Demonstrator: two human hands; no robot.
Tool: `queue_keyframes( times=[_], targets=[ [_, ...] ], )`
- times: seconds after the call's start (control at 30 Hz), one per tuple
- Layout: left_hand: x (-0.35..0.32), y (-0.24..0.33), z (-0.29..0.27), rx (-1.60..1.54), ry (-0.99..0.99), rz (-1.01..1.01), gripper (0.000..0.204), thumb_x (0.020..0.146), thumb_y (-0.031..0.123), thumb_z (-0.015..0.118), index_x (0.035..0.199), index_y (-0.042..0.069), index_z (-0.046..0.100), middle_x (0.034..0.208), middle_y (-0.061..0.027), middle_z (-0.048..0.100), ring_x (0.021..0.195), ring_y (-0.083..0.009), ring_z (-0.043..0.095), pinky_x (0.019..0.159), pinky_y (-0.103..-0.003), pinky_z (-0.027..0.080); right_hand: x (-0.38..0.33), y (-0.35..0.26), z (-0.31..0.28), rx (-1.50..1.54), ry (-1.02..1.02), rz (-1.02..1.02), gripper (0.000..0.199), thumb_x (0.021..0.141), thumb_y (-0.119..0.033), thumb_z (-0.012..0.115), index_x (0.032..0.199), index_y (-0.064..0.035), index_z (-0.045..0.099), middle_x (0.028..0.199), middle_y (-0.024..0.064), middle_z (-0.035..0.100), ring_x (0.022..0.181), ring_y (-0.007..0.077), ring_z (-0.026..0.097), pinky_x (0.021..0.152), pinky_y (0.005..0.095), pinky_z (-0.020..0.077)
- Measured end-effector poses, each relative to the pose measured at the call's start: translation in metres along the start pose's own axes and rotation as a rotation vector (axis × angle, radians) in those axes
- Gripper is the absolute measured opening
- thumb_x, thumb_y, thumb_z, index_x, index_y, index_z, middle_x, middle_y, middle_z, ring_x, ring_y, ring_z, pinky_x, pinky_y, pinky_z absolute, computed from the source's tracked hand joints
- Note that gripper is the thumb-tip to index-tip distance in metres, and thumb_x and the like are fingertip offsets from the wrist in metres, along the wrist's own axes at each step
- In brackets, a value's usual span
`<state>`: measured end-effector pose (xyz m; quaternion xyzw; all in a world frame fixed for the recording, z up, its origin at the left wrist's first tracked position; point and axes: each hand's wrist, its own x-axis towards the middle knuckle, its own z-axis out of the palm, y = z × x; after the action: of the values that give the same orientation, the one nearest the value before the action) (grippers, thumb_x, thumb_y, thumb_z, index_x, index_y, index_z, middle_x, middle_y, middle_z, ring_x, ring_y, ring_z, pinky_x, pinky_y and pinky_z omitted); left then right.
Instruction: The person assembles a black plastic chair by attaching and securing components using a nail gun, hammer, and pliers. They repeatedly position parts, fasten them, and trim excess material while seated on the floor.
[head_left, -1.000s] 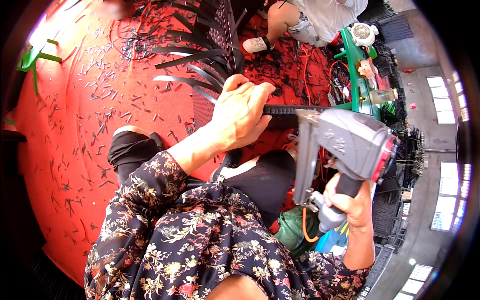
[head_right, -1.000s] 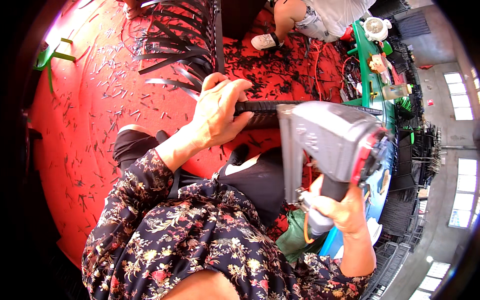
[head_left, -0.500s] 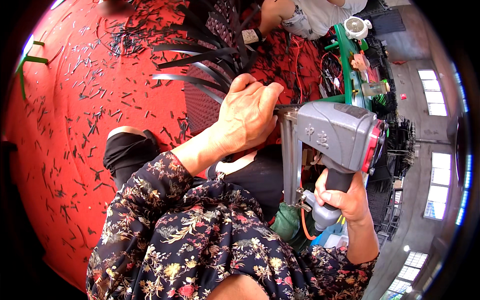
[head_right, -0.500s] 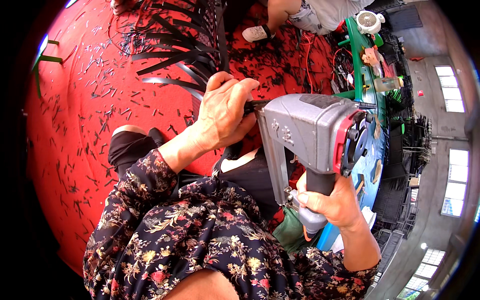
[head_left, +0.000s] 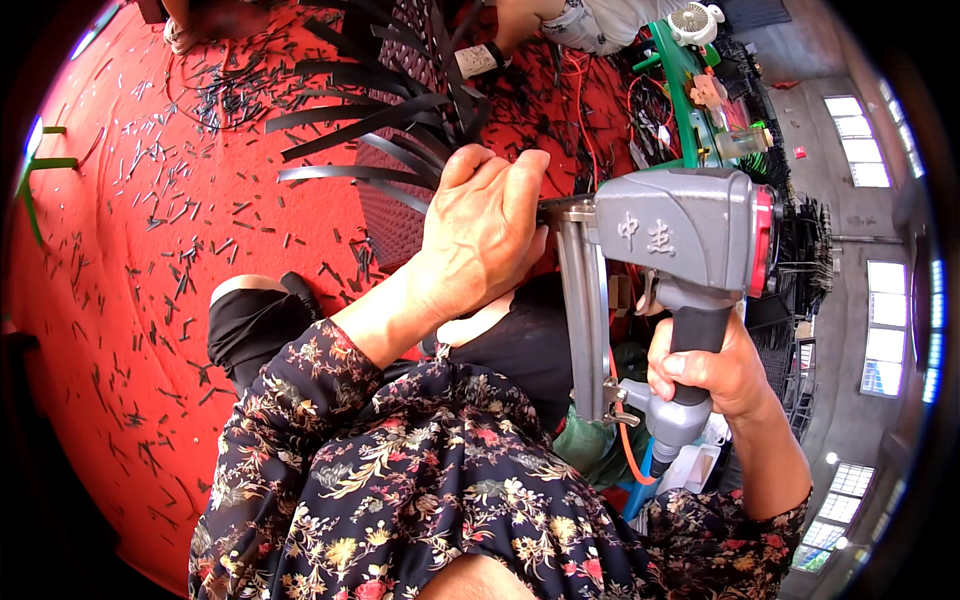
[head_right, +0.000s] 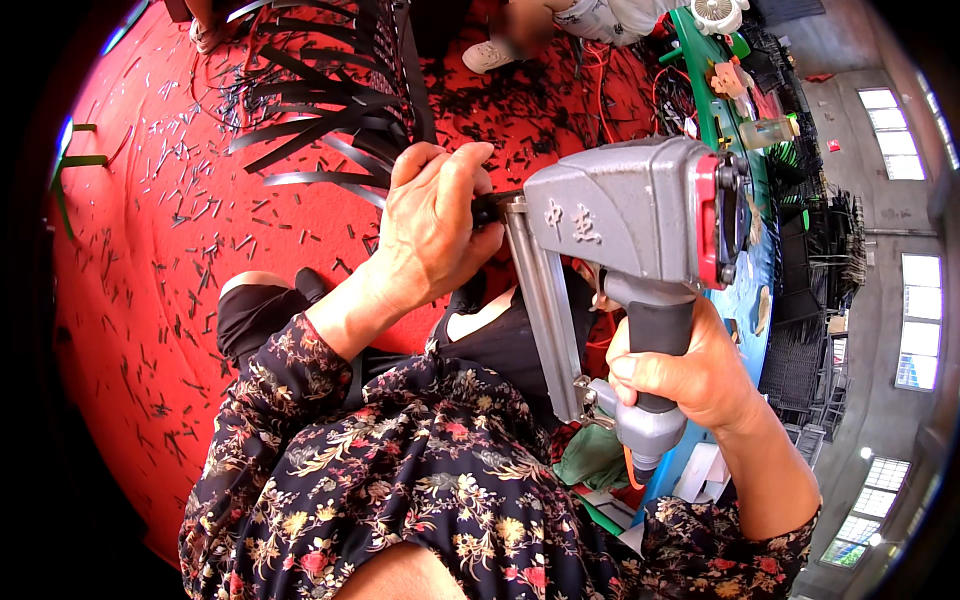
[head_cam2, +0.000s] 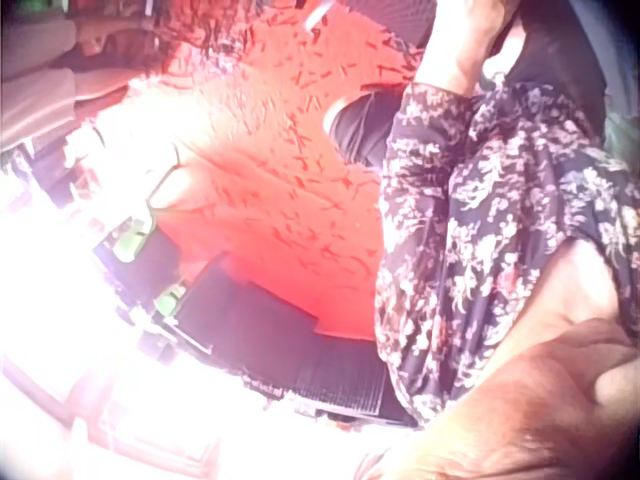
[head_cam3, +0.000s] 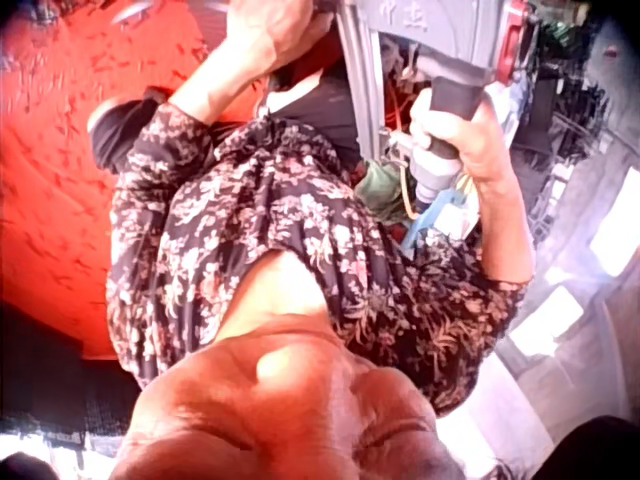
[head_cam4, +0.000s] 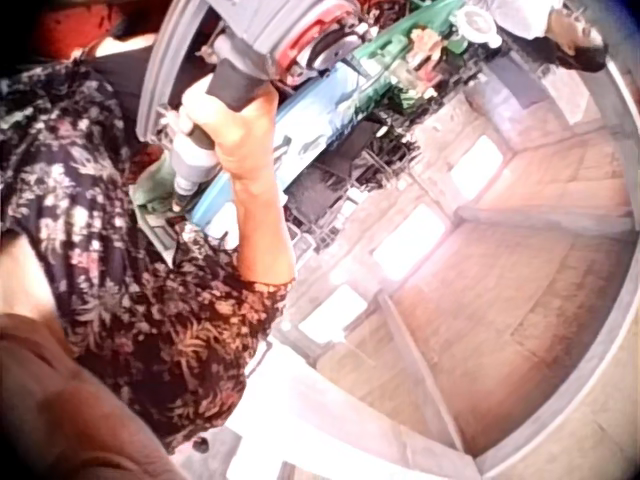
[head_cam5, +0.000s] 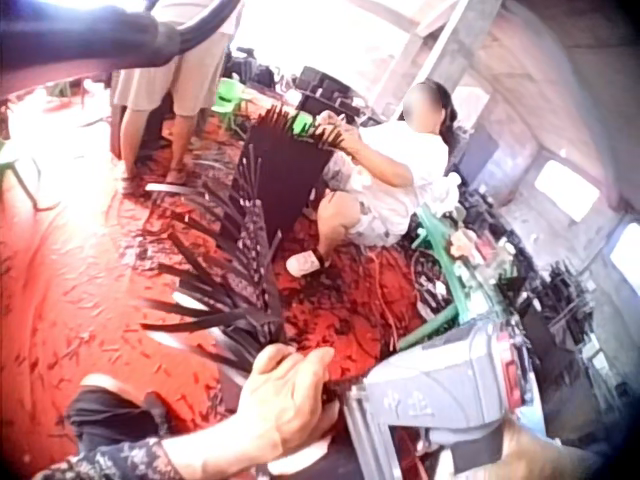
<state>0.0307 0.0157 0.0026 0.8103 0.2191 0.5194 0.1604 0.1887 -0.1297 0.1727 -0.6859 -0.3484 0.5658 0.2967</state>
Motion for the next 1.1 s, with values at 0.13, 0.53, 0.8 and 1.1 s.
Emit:
queue_keyframes(
  times=[0.13, 0.53, 0.8, 1.1],
  targets=[
    [-0.003, 0.004, 0.008, 0.007, 0.008, 0.001, 0.069, 0.058, 0.007, 0.073, 0.12, -0.003, 0.045, 0.086, -0.0056, 0.058, 0.079, -0.0259, 0.059, 0.088, -0.039, 0.04, 0.0, 0.009, -0.008, -0.017, -0.031, -0.014, 0.013, 0.074, -0.011, 0.066, 0.078, 0.0003, 0.061, 0.063, 0.0073, 0.059, 0.055, 0.0149, 0.058, 0.056, 0.0298, 0.0469],
    [-0.004, -0.011, -0.004, 0.052, -0.05, -0.046, 0.069, 0.06, 0.011, 0.078, 0.121, 0.003, 0.045, 0.087, -0.004, 0.061, 0.082, -0.0266, 0.06, 0.091, -0.04, 0.04, -0.003, 0.051, -0.04, 0.133, 0.257, -0.267, 0.025, 0.073, -0.013, 0.067, 0.09, 0.0024, 0.055, 0.068, 0.009, 0.058, 0.058, 0.0163, 0.058, 0.057, 0.031, 0.0487],
    [0.002, -0.016, -0.025, 0.221, -0.117, -0.087, 0.062, 0.062, 0.011, 0.078, 0.117, 0.005, 0.051, 0.092, -0.0059, 0.063, 0.095, -0.0308, 0.055, 0.092, -0.042, 0.039, 0.009, 0.128, -0.157, 0.026, 0.749, -0.25, 0.042, 0.074, -0.007, 0.063, 0.111, -0.0004, 0.044, 0.073, 0.0091, 0.057, 0.058, 0.0162, 0.058, 0.054, 0.0309, 0.0486],
    [-0.007, -0.035, -0.06, 0.111, -0.136, -0.169, 0.065, 0.065, -0.002, 0.072, 0.124, -0.002, 0.046, 0.088, -0.0086, 0.059, 0.095, -0.0256, 0.051, 0.087, -0.035, 0.042, 0.044, 0.194, -0.265, -0.708, 0.992, 0.559, 0.059, 0.082, -0.016, 0.058, 0.131, 0.0047, 0.035, 0.115, 0.03, 0.059, 0.111, 0.0376, 0.059, 0.093, 0.0428, 0.048]
  ],
)
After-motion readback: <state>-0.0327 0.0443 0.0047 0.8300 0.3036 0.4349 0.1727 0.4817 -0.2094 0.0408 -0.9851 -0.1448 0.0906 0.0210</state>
